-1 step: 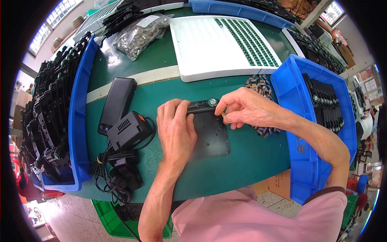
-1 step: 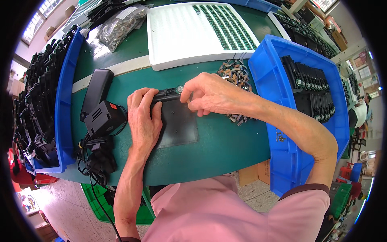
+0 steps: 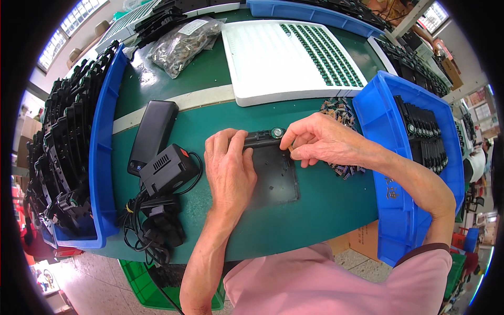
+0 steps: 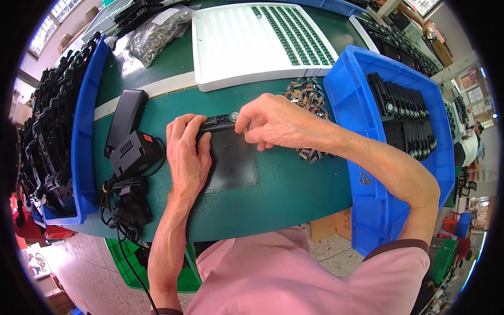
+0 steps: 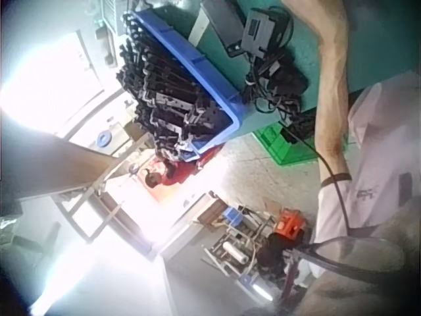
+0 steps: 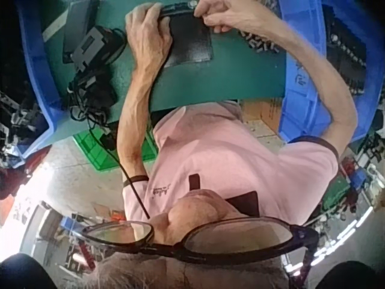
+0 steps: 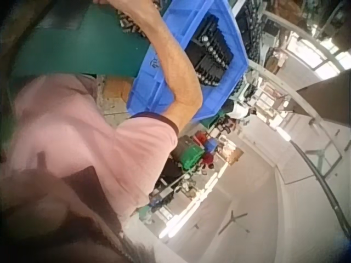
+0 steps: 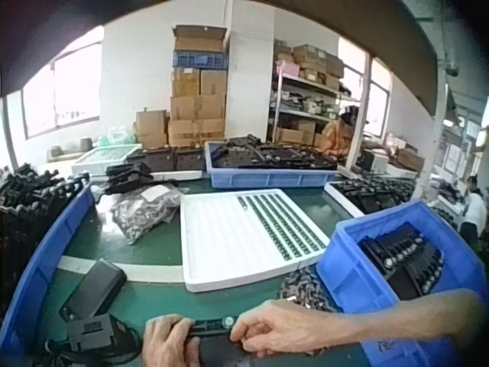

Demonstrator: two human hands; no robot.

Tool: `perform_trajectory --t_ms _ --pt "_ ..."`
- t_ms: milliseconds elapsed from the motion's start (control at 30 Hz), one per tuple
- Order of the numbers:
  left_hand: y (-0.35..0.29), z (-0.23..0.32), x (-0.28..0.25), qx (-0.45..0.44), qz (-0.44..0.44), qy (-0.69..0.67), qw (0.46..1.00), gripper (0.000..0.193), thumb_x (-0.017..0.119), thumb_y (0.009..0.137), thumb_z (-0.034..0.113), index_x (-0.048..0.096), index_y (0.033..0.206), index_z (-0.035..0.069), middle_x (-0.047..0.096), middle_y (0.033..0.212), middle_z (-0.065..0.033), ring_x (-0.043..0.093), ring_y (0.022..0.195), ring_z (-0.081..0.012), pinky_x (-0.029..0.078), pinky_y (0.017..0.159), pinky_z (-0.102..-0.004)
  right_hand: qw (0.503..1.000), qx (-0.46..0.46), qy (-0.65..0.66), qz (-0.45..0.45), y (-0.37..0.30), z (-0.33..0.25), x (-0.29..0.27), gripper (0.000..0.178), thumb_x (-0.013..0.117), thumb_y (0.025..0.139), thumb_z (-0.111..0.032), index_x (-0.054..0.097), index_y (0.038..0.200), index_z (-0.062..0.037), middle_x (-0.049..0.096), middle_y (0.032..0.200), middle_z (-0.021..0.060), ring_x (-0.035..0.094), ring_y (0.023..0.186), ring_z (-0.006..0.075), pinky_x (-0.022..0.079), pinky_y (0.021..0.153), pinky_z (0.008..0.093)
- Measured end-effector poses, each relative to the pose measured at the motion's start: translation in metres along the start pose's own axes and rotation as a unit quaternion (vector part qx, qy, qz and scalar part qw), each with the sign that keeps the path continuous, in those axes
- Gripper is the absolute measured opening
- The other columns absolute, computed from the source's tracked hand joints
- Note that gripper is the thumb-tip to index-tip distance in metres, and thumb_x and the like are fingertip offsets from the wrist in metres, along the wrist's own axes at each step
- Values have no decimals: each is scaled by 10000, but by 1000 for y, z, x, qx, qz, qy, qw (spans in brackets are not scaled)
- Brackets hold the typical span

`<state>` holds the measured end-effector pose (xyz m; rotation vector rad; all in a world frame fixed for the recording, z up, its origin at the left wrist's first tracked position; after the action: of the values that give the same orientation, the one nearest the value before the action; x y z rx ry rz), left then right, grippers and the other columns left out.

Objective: The person assembles small electronic components by hand, inserting green electronic parts into a black plastic housing.

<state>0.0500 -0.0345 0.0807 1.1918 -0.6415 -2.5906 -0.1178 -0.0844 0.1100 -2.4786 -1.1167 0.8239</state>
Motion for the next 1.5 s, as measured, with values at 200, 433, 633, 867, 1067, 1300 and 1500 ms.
perform_trajectory --t_ms 200,433,633,867,1067,1300,1500 --pt "0 2 0 3 1 -3 1000 305 673 773 -38 643 1075 -2 593 1093 -120 527 1052 -321 445 885 -427 980 -146 -92 97 0 -6 -2 237 648 798 -70 682 991 65 696 746 130 675 689 188 523 630 328" --pt "-1 -1 1 -4 1 -2 1000 316 671 766 -41 638 1077 2 591 1092 -120 526 1056 -324 443 876 -429 986 -92 -139 32 0 -2 20 184 677 808 8 685 986 52 631 811 97 654 677 158 527 610 290" --pt "0 2 -3 -4 13 2 1000 283 662 785 -36 646 1065 0 604 1051 -136 544 1001 -339 465 878 -413 960 -195 -182 81 -2 -4 19 172 632 779 -12 681 928 59 634 792 167 654 674 267 508 615 362" --pt "0 2 -3 -6 10 3 1000 288 661 781 -38 648 1065 1 607 1058 -128 547 1011 -340 467 880 -419 981 -122 -125 89 1 4 20 227 704 788 23 740 1007 -24 627 783 73 620 693 161 482 623 301" --pt "-1 2 -2 -4 11 5 1000 291 662 778 -40 649 1065 4 607 1060 -123 548 1018 -335 470 885 -414 985 -110 -83 99 1 5 18 229 715 785 26 750 1005 -26 644 796 54 616 707 125 492 639 273" --pt "-2 0 0 8 11 7 1000 314 673 756 -52 638 1065 -10 592 1079 -121 538 1048 -323 445 839 -423 992 -71 -47 89 1 10 20 227 728 776 27 758 995 -24 642 797 50 614 715 113 496 647 257" --pt "-1 1 0 7 6 7 1000 311 674 756 -53 639 1062 -13 593 1082 -124 540 1048 -322 448 843 -422 991 -65 -60 105 0 12 18 234 726 767 35 745 996 -8 664 804 53 615 707 103 500 641 253"
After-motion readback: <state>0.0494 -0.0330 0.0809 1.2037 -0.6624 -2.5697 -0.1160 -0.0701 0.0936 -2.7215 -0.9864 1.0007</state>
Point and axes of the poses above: each hand's wrist, its own y-axis towards the middle knuckle, its own x-axis out of the palm, z = x × y, the point moved 6 cm from there along y, towards the middle knuckle
